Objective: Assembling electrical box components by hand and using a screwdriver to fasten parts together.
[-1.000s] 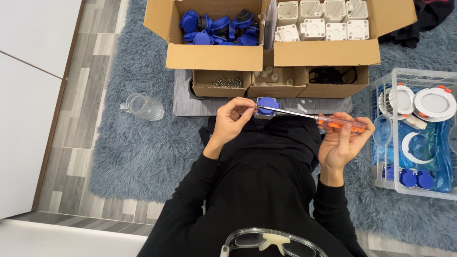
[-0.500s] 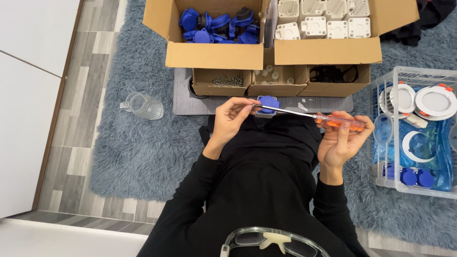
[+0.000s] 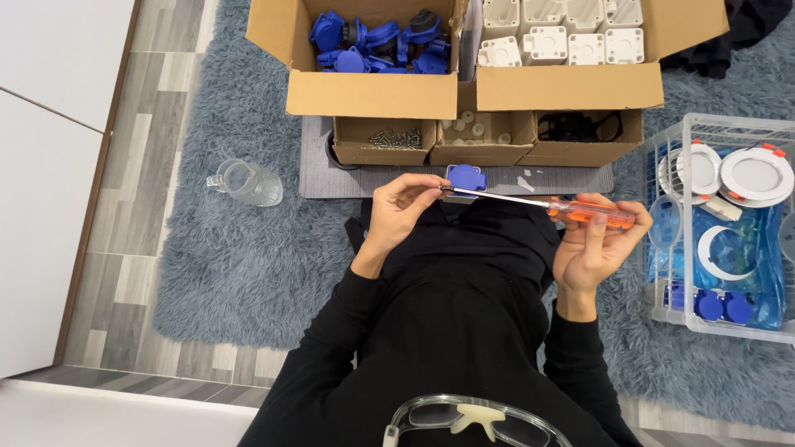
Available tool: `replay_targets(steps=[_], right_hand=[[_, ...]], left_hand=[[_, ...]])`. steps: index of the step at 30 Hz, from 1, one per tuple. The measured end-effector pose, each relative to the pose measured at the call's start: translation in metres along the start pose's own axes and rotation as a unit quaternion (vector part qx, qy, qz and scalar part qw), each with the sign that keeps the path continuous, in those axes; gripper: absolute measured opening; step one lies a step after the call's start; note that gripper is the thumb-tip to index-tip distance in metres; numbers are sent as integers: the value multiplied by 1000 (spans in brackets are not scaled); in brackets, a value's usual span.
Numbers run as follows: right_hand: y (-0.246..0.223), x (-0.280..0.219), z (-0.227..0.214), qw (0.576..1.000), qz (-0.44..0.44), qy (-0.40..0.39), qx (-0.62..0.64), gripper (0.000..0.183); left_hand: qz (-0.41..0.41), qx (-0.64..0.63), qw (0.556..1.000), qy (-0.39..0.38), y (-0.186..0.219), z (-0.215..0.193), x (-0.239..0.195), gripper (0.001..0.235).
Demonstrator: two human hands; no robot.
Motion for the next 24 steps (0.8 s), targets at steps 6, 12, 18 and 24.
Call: replay_targets(steps=[6, 12, 18, 24], right_hand=[[-10, 4, 6, 1000, -4, -20, -5, 36], [-39, 21, 13, 994, 48, -91, -42, 45], [-51, 62, 0, 992, -8, -98, -80, 73], [-85, 102, 19, 956, -159, -225, -104, 64]], left_hand=[[17, 25, 999, -19, 1, -1, -1, 11], [-35, -25, 999, -29, 1, 2, -9, 11], [2, 92, 995, -36, 17, 27, -1, 14], [99, 318, 935, -121, 22, 44, 13, 41]])
Point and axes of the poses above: each hand's wrist, its own x-axis towards the middle knuckle, its own z-axis out of the palm, y = z × x, the point moved 4 cm from there along x, towards the middle knuckle, and after that the axes turned 15 degrees about -x, right-handed, at the moved point
